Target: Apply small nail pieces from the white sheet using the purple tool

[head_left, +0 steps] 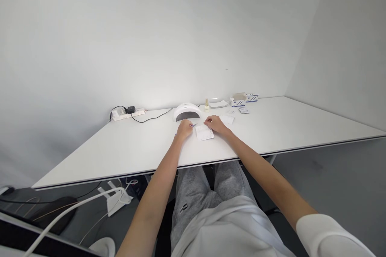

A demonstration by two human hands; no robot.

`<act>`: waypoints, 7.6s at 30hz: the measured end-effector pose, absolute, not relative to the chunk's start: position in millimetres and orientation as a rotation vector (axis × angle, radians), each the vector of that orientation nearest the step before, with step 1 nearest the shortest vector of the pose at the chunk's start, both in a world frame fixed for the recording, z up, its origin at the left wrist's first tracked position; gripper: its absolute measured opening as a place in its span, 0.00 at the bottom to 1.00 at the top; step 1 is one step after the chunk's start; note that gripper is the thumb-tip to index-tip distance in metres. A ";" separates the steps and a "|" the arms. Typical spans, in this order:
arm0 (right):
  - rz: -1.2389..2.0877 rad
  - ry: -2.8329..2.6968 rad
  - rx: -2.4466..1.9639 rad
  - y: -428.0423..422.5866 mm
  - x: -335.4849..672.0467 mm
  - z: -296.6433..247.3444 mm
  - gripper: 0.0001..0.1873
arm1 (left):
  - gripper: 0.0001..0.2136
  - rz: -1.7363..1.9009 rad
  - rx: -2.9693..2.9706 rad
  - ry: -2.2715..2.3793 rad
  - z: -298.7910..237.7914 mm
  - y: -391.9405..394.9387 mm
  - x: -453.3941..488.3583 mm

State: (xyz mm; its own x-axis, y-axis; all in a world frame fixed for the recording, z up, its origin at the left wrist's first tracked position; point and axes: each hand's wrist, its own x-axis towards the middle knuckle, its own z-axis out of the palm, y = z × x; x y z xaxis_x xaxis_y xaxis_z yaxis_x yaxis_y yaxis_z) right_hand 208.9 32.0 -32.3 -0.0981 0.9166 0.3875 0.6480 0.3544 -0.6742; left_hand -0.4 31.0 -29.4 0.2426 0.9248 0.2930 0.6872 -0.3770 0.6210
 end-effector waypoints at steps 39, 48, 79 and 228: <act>0.379 -1.699 -1.337 36.9 212.4 -34.4 0.08 | 0.03 0.906 2.109 1.468 -26.5 26.7 6.1; 0.381 -1.697 -1.324 38.1 213.0 -35.4 0.08 | 0.06 0.840 2.205 1.602 -19.2 20.7 9.8; 0.473 -1.713 -1.161 27.2 205.8 -27.0 0.09 | 0.06 1.122 2.028 1.264 -23.2 26.4 6.4; 0.902 -1.508 -1.079 24.0 208.1 -21.7 0.07 | 0.12 1.360 1.956 1.148 -19.5 21.0 10.4</act>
